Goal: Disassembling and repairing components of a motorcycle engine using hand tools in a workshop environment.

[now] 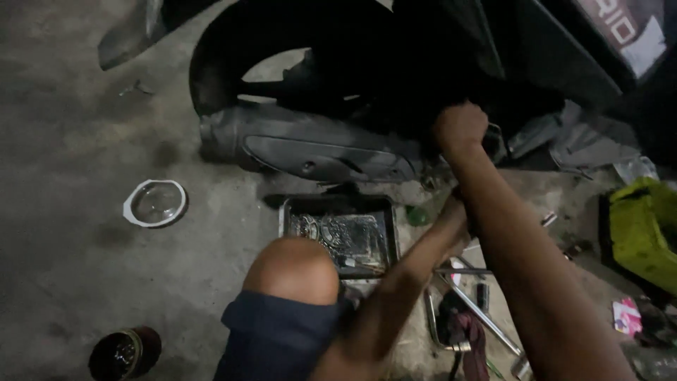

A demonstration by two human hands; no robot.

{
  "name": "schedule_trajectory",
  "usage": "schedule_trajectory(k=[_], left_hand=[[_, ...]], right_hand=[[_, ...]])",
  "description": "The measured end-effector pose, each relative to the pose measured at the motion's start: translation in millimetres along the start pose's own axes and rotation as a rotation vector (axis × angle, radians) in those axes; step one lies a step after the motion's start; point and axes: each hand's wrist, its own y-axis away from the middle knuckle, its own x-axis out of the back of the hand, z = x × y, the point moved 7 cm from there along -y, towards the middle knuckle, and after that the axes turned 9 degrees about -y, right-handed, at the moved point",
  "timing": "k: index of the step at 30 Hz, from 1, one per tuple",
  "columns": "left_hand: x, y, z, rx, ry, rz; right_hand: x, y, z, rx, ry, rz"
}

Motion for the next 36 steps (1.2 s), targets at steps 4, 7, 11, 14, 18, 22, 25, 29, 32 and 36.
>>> schedule_trajectory(k=[4,7,11,14,18,22,25,29,32,36], left_hand=[[1,-2,-25,-0.008,0.033,0.003],[-4,-9,-39,-0.005,0.059,0.007],[-2,3,-64,0.004,0.083,-0.017],[-8,7,-81,0.014,0.096,-0.032],[0,47,-143,0.200,0.490,-0.094],[21,91,-162,-0.119,-0.109,0.061],[36,106,-216,-0.041,-0.101,0.096],[64,137,-243,0.055,-0.259,0.059],[110,124,-334,-0.233,-0.689,0.161],[151,125,-399,0.018,-0.775,0.178]], right_hand=[[-69,-23,22,0.046,0.264,-0.333],[-55,-24,11,0.050,0.400,-0.436],[-68,-23,20,-0.069,0.277,-0.478],[-36,-11,20,-0.039,0.200,-0.308],[100,63,-34,0.079,0.037,0.173],[103,105,-25,-0.106,-0.901,-0.252],[103,158,-18,-0.289,-1.511,-0.426],[124,198,-15,-0.451,-1.816,-0.571],[165,219,-27,-0.370,-1.844,-0.723],[174,238,-7,-0.420,-1.849,-0.673]])
